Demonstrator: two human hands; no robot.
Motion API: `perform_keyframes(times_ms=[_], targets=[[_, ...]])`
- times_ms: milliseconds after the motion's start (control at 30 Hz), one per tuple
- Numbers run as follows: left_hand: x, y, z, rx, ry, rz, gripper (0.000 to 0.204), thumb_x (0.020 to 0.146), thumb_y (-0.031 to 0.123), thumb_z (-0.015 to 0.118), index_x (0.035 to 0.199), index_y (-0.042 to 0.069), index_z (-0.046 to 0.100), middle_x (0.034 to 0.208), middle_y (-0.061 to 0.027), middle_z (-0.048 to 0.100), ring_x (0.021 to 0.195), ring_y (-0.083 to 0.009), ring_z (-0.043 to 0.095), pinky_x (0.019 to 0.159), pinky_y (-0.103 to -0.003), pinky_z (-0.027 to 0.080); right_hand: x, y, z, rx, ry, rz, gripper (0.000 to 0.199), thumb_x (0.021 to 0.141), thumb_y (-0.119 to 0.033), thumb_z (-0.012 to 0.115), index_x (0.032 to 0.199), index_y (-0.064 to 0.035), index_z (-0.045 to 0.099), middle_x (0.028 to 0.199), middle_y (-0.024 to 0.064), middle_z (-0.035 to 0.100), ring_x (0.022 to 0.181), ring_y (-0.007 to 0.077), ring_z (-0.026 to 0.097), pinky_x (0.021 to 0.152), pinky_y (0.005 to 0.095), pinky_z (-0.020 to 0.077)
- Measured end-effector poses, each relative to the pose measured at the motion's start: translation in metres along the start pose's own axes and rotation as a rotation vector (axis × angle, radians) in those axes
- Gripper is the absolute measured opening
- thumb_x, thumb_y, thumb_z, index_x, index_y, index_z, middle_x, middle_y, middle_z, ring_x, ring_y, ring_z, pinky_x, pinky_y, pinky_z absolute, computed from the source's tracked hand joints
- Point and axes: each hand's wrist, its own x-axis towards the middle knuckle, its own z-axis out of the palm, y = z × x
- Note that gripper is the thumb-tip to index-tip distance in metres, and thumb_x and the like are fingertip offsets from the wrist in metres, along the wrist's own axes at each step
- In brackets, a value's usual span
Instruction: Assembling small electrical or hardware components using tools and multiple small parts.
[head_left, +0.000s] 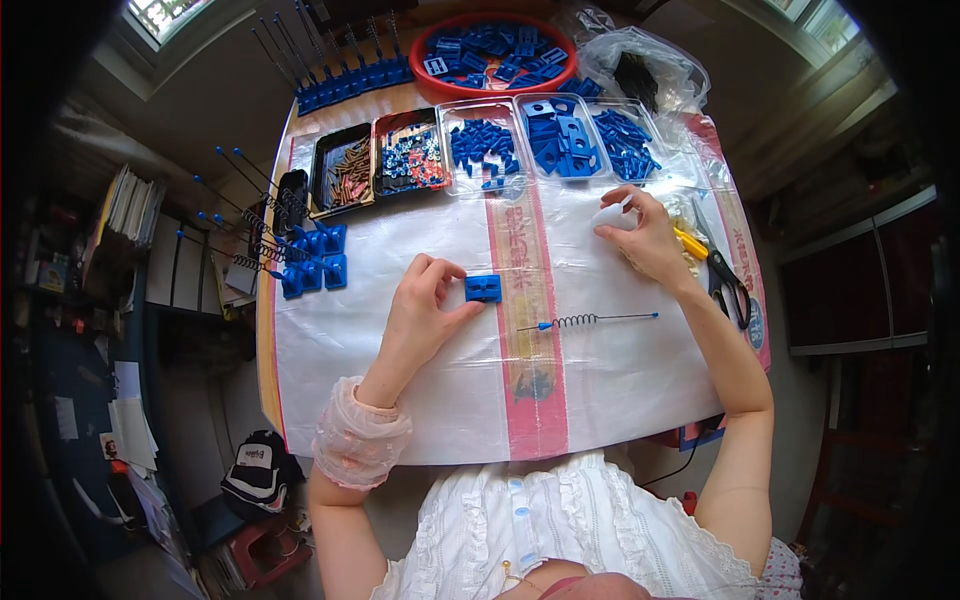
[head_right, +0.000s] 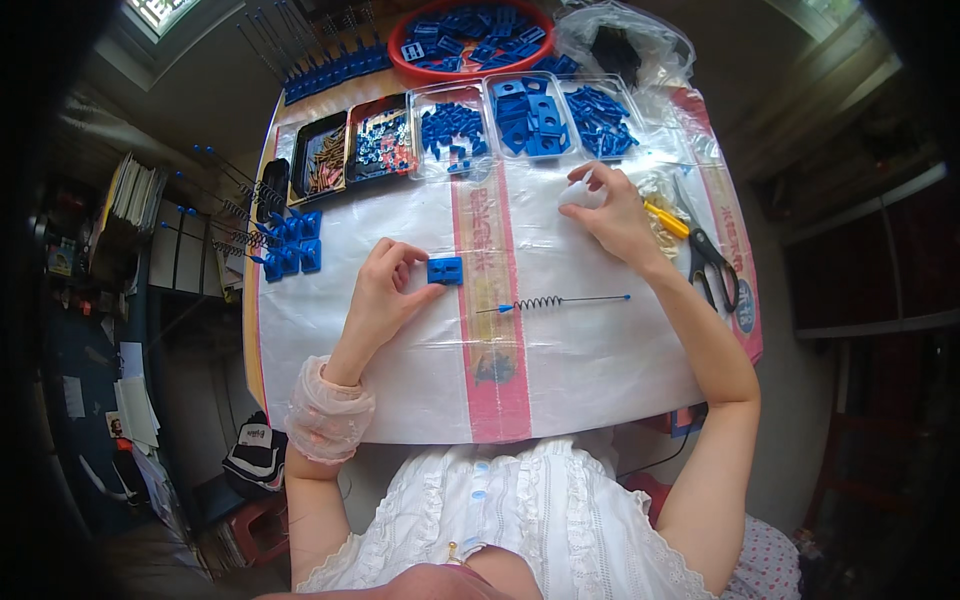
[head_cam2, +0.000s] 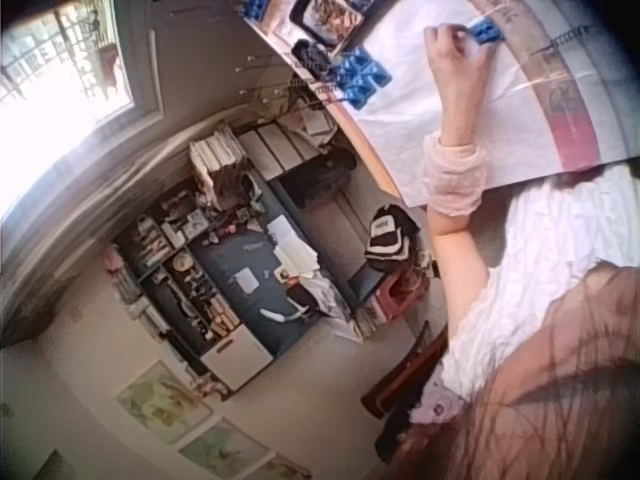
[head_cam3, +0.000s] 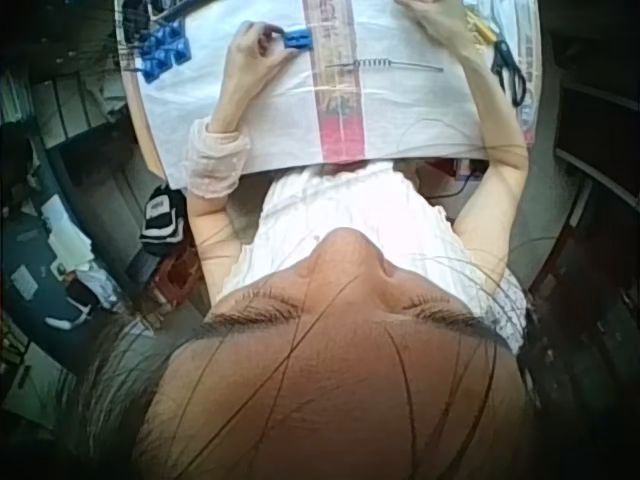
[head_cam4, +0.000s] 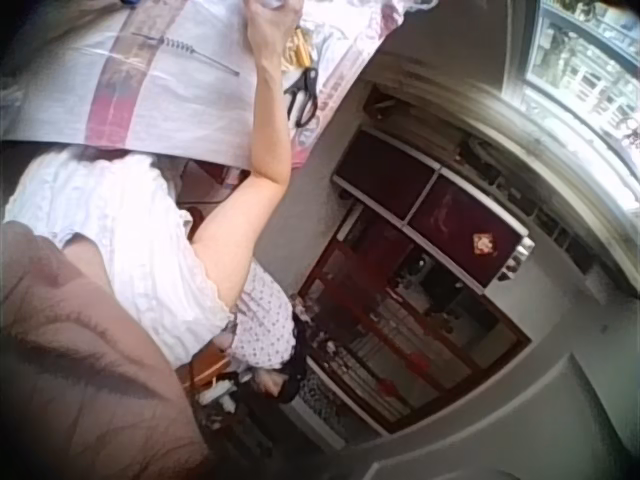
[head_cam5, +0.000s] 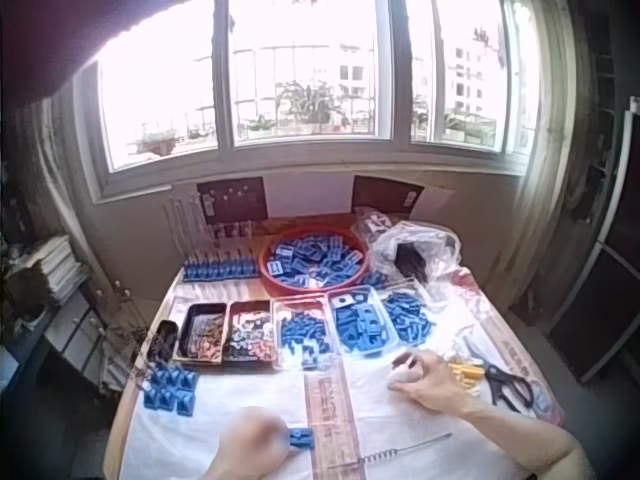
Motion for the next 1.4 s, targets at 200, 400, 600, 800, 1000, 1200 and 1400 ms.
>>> perform_keyframes(times_ms=[200,400,600,800,1000,1200,1400], targets=[[0.001,0.001,0.001,0.000,0.002,-0.002,0.041,0.072,0.009,0.093,0.107,0.004,0.072,0.092,-0.0020,0.056,0.075,-0.0121,0.051,0.068,-0.027,0.048,-0.009,-0.005,-0.010,-0.055,0.084,-0.068,0.051,0.077,-0.020,0.089,0.121,-0.0060,0.069,0.112,0.0092,0.069,0.109,0.0250,0.063,0.097,0.0375,0.0509],[-0.001,0.002,-0.001,0.010,0.002,-0.006,0.053,0.072,0.009,0.094,0.117,0.001,0.067,0.095,-0.0038,0.058,0.077,-0.0128,0.052,0.070,-0.027,0.049,-0.048,-0.038,-0.029,-0.181,0.224,-0.142,0.043,0.080,-0.012,0.086,0.119,-0.0058,0.068,0.121,0.0108,0.066,0.115,0.0296,0.060,0.102,0.0410,0.0484],[-0.003,0.000,-0.001,-0.073,-0.010,-0.119,0.072,0.071,0.010,0.096,0.131,0.003,0.056,0.101,-0.0055,0.061,0.080,-0.0133,0.054,0.075,-0.028,0.051,-0.091,-0.068,-0.002,-0.141,-0.214,-0.430,0.036,0.082,-0.012,0.085,0.114,-0.0063,0.069,0.122,0.0097,0.065,0.118,0.0313,0.057,0.101,0.0432,0.0476],[-0.005,0.004,-0.016,0.039,0.027,-0.028,0.047,0.076,0.012,0.095,0.110,0.003,0.064,0.095,-0.0041,0.065,0.078,-0.0140,0.056,0.073,-0.028,0.051,-0.095,-0.055,0.028,-0.192,-0.190,-0.502,0.028,0.082,-0.014,0.083,0.106,-0.0063,0.071,0.117,0.0086,0.064,0.115,0.0291,0.057,0.098,0.0437,0.0471],[-0.013,0.040,-0.016,-0.044,-0.035,0.172,0.021,0.083,0.013,0.089,0.098,0.006,0.075,0.086,-0.0030,0.071,0.072,-0.0156,0.061,0.068,-0.030,0.052,-0.094,-0.054,0.028,-0.301,-0.175,-0.591,0.018,0.087,-0.013,0.078,0.103,-0.0075,0.071,0.104,0.0044,0.064,0.107,0.0235,0.060,0.095,0.0391,0.0452],[-0.025,0.053,0.020,0.190,0.034,0.485,0.026,0.081,0.018,0.087,0.105,0.009,0.079,0.087,-0.0039,0.073,0.076,-0.0217,0.065,0.067,-0.034,0.054,-0.101,-0.078,0.018,-0.468,-0.130,-0.716,0.013,0.088,-0.009,0.071,0.101,-0.0074,0.071,0.095,0.0038,0.062,0.099,0.0203,0.062,0.100,0.0411,0.0434],[-0.026,0.048,0.023,0.161,0.013,0.482,0.021,0.083,0.016,0.085,0.103,0.010,0.080,0.080,-0.0032,0.071,0.070,-0.0211,0.061,0.063,-0.035,0.052,-0.102,-0.113,0.004,-0.673,-0.127,-0.823,0.019,0.082,-0.007,0.070,0.100,-0.0025,0.070,0.094,0.0048,0.061,0.098,0.0197,0.061,0.104,0.0431,0.0428]])
